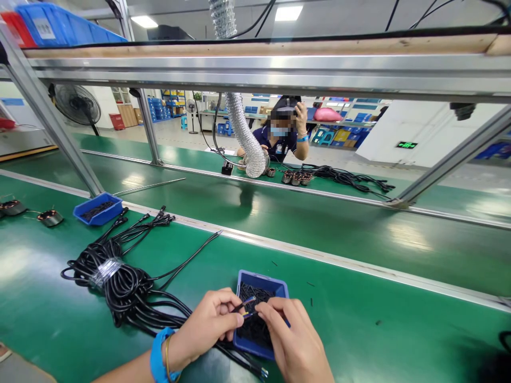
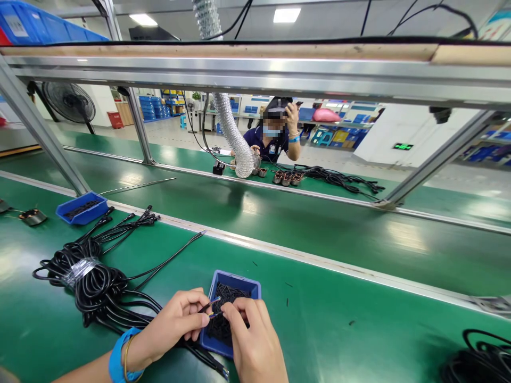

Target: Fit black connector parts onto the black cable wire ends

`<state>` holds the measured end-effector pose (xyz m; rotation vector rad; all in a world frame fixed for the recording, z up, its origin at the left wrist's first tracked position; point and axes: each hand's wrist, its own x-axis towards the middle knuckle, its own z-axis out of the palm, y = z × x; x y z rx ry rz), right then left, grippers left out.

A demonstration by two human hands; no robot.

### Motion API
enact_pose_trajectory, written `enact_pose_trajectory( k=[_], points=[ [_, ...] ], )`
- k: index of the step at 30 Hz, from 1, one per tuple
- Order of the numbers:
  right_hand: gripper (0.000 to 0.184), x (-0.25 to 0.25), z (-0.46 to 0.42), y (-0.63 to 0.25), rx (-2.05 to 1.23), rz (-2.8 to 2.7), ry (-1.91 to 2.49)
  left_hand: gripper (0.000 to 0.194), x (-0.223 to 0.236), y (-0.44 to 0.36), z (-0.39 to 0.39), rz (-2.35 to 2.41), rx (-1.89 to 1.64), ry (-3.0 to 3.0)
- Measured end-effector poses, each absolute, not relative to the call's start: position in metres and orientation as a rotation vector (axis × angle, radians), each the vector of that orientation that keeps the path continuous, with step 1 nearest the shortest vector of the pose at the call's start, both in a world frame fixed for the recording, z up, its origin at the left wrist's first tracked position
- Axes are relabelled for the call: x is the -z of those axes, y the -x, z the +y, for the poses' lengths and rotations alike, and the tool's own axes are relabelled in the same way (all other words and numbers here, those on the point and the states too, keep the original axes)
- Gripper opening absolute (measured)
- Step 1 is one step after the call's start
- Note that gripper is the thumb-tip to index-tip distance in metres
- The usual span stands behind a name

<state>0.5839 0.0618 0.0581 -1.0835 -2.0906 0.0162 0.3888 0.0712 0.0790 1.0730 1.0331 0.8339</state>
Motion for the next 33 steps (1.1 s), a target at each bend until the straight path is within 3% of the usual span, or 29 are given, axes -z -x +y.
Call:
enact_pose_trajectory(
  k=[27, 33],
  points=[
    [0.028, -0.0621, 0.0602, -0.586, 0.094, -2.2, 1.085, 0.023, -0.0763, -0.3895, 0.0703, 1.036, -0.867, -1.064],
    [0.028, -0.0581, 0.0642, -0.5886, 0.113, -2.311, 1.03, 0.032, -0.0709, -0.3891, 0.0715, 1.062, -0.884, -1.056]
  ],
)
